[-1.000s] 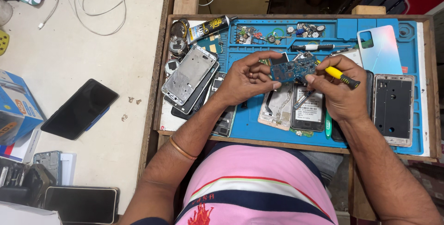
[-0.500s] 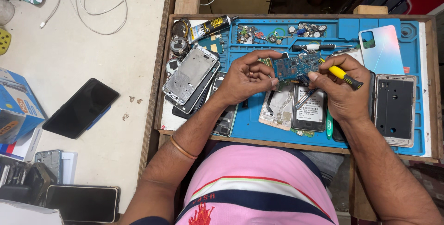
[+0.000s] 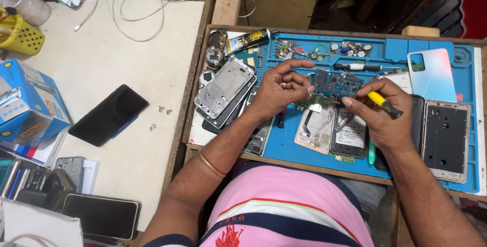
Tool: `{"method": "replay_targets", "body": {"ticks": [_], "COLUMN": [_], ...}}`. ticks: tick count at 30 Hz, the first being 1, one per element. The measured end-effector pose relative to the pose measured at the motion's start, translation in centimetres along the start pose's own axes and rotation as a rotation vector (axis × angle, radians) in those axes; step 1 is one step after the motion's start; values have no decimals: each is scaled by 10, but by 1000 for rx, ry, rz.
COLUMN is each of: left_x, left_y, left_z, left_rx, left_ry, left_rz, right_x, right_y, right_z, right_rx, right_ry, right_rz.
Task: The person holds a disassembled phone motherboard on a blue repair mat and works on it with a yellow-handled screwdriver, prying and adjusting small components. They then pick up a toothbrush and repeatedly brush the surface of the circuit board.
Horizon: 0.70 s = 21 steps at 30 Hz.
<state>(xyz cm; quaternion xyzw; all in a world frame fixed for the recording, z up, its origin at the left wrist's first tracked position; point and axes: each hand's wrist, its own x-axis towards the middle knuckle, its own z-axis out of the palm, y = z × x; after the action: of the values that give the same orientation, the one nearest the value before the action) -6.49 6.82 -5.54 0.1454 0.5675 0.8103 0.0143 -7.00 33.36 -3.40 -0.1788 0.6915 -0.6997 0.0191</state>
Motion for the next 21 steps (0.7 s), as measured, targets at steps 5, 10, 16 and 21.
{"method": "replay_targets", "body": {"ticks": [5, 10, 16, 21], "left_x": [0, 2, 1, 2], "left_y": [-1, -3, -2, -1], "left_z": [-2, -2, -1, -2], "left_rx": [-26, -28, -21, -23], "left_ry": [6, -21, -41, -59], "left_rz": [-11, 12, 18, 24], "right_x": [0, 1, 2, 2], "right_y": [1, -4, -7, -7], "right_z": [1, 4, 5, 4], "right_rx": [19, 39, 44, 52], "right_ry": [8, 23, 56, 78], "right_rz": [22, -5, -28, -34]}}
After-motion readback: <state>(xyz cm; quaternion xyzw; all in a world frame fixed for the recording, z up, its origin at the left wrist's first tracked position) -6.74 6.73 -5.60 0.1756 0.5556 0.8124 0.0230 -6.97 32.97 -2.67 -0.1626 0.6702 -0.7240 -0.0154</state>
